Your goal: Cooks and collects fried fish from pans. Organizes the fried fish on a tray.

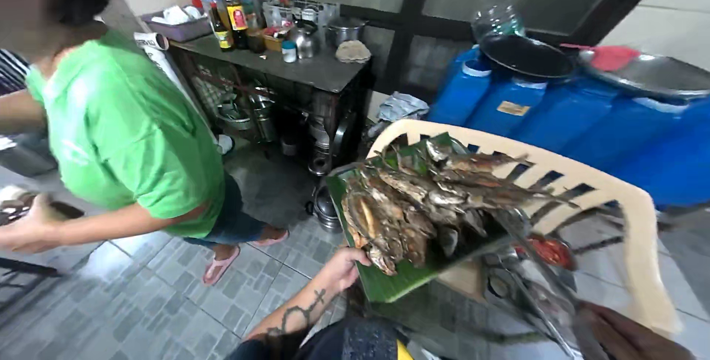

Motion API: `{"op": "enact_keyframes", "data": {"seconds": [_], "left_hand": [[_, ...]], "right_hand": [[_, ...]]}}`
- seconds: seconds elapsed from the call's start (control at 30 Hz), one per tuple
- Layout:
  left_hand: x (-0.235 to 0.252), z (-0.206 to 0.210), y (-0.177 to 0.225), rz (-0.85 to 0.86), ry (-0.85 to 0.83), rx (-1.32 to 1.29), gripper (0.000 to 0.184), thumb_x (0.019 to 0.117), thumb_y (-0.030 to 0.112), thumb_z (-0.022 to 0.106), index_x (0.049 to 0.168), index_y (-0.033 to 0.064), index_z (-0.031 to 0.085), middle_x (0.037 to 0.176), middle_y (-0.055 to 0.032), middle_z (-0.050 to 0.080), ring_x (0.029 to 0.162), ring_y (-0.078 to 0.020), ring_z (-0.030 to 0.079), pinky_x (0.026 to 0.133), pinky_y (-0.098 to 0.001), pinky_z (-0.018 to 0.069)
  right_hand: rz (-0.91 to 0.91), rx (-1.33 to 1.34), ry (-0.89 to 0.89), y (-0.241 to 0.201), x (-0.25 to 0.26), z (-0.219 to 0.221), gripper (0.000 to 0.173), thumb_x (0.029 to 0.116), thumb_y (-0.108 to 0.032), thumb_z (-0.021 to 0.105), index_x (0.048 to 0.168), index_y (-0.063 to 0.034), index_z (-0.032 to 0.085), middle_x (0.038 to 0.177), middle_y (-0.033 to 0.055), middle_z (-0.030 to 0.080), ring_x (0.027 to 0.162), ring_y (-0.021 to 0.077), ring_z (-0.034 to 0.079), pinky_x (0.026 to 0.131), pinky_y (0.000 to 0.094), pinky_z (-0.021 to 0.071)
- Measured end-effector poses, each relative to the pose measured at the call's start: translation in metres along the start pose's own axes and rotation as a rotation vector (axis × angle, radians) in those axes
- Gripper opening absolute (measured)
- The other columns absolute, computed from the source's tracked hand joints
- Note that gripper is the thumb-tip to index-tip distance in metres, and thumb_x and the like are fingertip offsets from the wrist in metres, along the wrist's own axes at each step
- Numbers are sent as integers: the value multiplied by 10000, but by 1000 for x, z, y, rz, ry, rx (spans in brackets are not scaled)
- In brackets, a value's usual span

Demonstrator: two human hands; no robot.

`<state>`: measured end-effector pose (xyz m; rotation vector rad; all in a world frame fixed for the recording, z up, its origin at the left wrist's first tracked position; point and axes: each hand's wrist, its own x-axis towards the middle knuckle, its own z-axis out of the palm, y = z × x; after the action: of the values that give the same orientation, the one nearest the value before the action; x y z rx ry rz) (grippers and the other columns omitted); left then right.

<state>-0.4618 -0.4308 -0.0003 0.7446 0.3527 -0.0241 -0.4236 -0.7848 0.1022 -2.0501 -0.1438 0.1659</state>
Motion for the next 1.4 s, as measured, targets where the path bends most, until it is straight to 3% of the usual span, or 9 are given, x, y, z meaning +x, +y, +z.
{"op": "enact_keyframes", "data": {"seconds": [0.23, 0.47, 0.57, 0.73, 0.93, 1.13, 1.27, 1.33, 1.4], "left_hand": [[109, -21, 83, 157, 171, -24, 472, 671, -183, 521, 1085, 43, 544, 922, -59, 720, 818, -131, 714, 715, -318, 616], [231, -80, 183, 195, 220, -25, 458, 681, -194, 489, 1068, 44, 550, 905, -63, 720, 795, -130, 715, 699, -314, 618], [300, -124, 243, 197, 161, 11, 455, 677, -199, 492, 1054, 45, 563, 902, -61, 726, 800, -128, 719, 709, -314, 621], [421, -198, 369, 81, 68, 350, 349, 806, -151, 484, 1055, 75, 579, 869, 23, 708, 797, -45, 688, 744, -247, 592], [535, -257, 486, -51, 123, 354, 351, 775, -221, 435, 927, 77, 541, 760, 12, 670, 690, -42, 658, 646, -222, 573], [605, -306, 549, -206, 22, 517, 322, 840, -167, 420, 925, 119, 539, 760, 43, 665, 690, -25, 653, 651, -214, 567], [629, -319, 565, -275, -150, 552, 333, 859, -146, 433, 1021, 111, 570, 854, 31, 710, 792, -46, 689, 744, -241, 594], [613, -317, 549, -199, 1, 471, 282, 921, -101, 450, 1115, 78, 547, 900, -1, 688, 814, -73, 681, 742, -263, 592], [590, -311, 527, -44, 192, 341, 376, 975, -26, 477, 1347, 30, 478, 1070, -88, 666, 915, -152, 686, 786, -339, 601]], "right_hand": [[-113, -37, -126, -47, 195, 56, 278, 1039, -112, 514, 1176, 108, 614, 737, -54, 613, 539, -35, 545, 510, 187, 505], [-82, -28, -135, -96, 343, 161, 261, 1043, -155, 513, 1142, 44, 649, 666, -67, 582, 469, -28, 496, 435, 161, 446], [-84, 17, -93, -106, 400, 221, 260, 1040, -166, 511, 1137, 33, 647, 658, -81, 587, 469, -30, 518, 435, 153, 466], [-22, 105, 12, -132, 480, 323, 223, 1021, -141, 527, 1124, 14, 650, 649, -114, 588, 470, -40, 516, 444, 164, 475], [23, 231, 88, -170, 559, 406, 198, 1002, -138, 516, 1069, -54, 683, 619, -146, 613, 423, -54, 488, 404, 124, 434], [44, 171, 30, -185, 609, 410, 175, 994, -198, 546, 1043, -139, 702, 629, -175, 623, 430, -63, 494, 407, 120, 433], [119, 140, 16, -197, 612, 410, 188, 999, -149, 518, 1057, -103, 691, 620, -154, 609, 418, -56, 481, 397, 116, 424], [147, 149, 17, -196, 610, 414, 195, 1003, -142, 514, 1062, -84, 691, 618, -142, 609, 416, -52, 479, 398, 116, 422], [150, 162, 15, -192, 612, 417, 206, 1005, -134, 506, 1061, -70, 694, 623, -133, 611, 414, -50, 475, 393, 117, 419]]}}
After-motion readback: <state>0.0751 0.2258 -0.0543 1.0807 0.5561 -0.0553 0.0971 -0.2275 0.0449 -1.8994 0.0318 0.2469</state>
